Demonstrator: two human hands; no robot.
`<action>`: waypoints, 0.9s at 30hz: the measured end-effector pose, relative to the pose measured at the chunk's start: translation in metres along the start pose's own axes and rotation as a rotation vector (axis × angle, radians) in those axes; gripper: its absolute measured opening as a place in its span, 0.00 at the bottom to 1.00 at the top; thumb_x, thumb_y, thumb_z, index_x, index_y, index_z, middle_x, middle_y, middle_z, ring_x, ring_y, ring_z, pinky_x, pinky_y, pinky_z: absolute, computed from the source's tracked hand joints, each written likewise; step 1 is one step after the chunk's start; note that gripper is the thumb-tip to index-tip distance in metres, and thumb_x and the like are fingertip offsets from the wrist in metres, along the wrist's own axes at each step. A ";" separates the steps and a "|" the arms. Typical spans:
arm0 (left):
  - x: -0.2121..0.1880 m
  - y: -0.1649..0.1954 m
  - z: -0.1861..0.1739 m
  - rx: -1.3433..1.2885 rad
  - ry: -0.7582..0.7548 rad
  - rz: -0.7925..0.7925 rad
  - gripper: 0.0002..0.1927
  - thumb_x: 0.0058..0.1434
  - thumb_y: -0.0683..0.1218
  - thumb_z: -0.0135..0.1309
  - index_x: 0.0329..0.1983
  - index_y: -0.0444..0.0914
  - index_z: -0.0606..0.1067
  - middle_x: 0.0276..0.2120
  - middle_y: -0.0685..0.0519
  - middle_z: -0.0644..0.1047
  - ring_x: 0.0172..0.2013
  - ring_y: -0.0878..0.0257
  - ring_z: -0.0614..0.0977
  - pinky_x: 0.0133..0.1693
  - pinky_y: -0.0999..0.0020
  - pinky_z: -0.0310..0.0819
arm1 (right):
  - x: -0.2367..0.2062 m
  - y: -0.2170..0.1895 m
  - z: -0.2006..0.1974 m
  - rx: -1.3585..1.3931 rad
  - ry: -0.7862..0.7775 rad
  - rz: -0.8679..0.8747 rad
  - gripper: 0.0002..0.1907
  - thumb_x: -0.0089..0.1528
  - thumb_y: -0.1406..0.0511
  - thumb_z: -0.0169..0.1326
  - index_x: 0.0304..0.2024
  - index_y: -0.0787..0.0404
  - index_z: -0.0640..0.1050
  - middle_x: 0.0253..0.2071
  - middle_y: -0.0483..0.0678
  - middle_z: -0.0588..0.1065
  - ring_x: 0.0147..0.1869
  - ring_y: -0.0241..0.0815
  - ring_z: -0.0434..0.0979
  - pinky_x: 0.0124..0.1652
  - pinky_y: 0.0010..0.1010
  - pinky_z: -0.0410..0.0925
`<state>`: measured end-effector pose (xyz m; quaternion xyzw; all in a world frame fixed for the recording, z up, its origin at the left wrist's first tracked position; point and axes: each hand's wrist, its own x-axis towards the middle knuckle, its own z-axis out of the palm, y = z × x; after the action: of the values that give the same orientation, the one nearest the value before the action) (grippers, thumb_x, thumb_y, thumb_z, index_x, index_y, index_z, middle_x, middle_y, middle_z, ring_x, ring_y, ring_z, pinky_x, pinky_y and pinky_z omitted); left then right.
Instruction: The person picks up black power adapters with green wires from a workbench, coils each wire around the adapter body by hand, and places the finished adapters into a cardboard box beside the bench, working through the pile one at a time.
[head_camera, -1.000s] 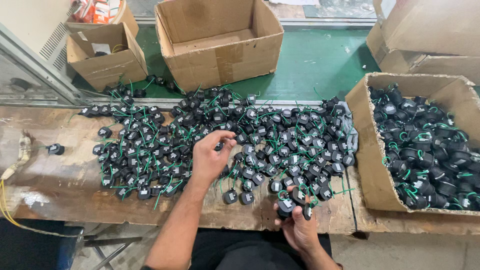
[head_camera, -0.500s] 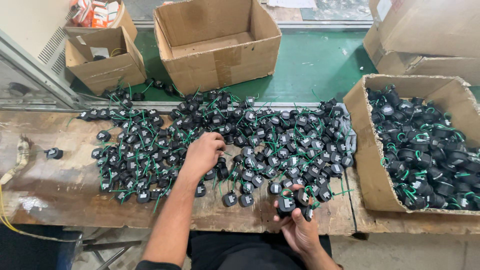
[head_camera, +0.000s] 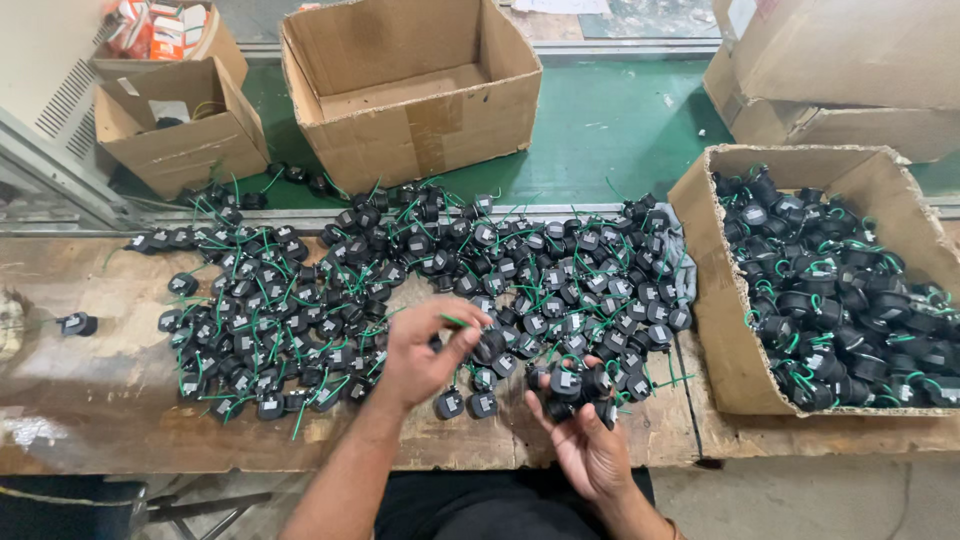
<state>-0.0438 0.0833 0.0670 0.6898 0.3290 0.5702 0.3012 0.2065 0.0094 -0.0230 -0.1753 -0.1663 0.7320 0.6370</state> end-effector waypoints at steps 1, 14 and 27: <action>-0.006 0.009 0.010 -0.080 -0.054 0.056 0.03 0.62 0.38 0.60 0.38 0.33 0.78 0.40 0.49 0.84 0.42 0.59 0.87 0.46 0.64 0.81 | -0.002 0.000 0.002 -0.012 -0.011 0.018 0.37 0.57 0.65 0.64 0.66 0.49 0.62 0.62 0.47 0.68 0.65 0.52 0.72 0.60 0.58 0.67; -0.039 0.025 0.074 -0.001 -0.113 0.050 0.10 0.62 0.33 0.56 0.46 0.35 0.77 0.43 0.49 0.82 0.45 0.53 0.85 0.47 0.62 0.81 | -0.008 0.004 -0.020 -0.042 0.005 0.140 0.37 0.59 0.74 0.59 0.67 0.50 0.61 0.58 0.50 0.68 0.60 0.47 0.73 0.53 0.46 0.73; -0.082 -0.022 0.091 -0.779 0.031 -0.548 0.14 0.56 0.36 0.70 0.36 0.35 0.73 0.39 0.47 0.82 0.41 0.60 0.82 0.45 0.62 0.78 | -0.014 0.008 -0.013 -0.335 -0.147 -0.080 0.33 0.53 0.77 0.61 0.58 0.58 0.63 0.62 0.53 0.65 0.68 0.49 0.67 0.65 0.45 0.62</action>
<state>0.0329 0.0275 -0.0144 0.4049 0.2649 0.5610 0.6716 0.2078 -0.0049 -0.0379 -0.2181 -0.3387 0.6790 0.6137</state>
